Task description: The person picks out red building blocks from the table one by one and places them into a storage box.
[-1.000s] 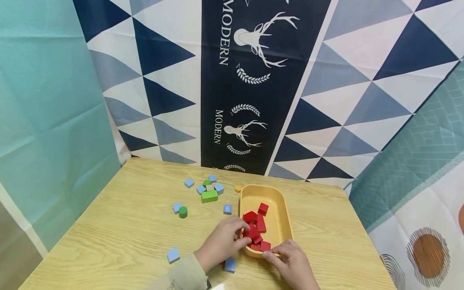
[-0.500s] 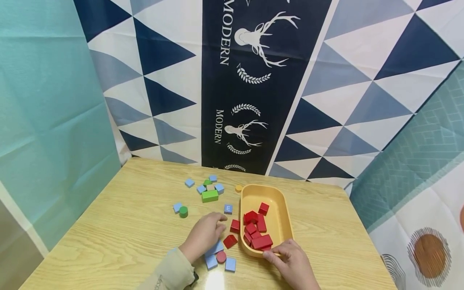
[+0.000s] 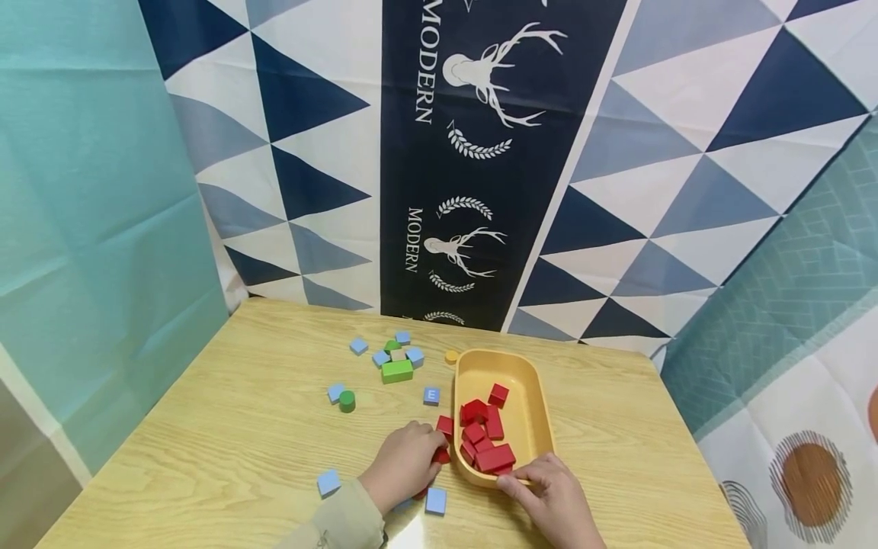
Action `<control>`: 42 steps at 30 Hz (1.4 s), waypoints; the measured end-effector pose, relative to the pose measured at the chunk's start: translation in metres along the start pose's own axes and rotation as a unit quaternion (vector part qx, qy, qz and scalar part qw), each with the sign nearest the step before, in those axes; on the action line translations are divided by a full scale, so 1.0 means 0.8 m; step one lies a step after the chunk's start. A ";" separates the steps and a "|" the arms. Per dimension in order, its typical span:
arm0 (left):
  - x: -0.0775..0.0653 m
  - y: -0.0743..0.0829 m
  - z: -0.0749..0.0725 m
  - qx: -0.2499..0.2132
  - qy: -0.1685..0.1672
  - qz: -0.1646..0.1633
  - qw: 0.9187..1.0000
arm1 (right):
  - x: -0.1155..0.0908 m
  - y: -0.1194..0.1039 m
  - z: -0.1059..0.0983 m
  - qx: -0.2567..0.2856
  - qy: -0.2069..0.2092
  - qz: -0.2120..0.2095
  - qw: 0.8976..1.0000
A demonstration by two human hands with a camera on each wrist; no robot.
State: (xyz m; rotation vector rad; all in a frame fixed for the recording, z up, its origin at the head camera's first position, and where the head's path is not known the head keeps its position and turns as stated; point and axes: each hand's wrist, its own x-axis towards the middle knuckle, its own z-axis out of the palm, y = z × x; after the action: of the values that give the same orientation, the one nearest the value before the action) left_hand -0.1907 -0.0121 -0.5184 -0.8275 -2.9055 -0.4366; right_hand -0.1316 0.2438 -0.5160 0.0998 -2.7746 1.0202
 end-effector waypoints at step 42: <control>0.017 -0.013 -0.023 -0.075 0.071 -0.053 0.993 | -0.001 0.006 0.002 0.005 0.021 -0.037 0.999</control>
State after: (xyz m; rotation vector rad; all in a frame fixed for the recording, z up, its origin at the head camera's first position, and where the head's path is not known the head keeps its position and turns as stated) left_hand -0.2079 -0.0189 -0.5013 -0.6316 -2.8195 -0.7020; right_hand -0.1317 0.2460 -0.5202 0.1780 -2.7066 1.0053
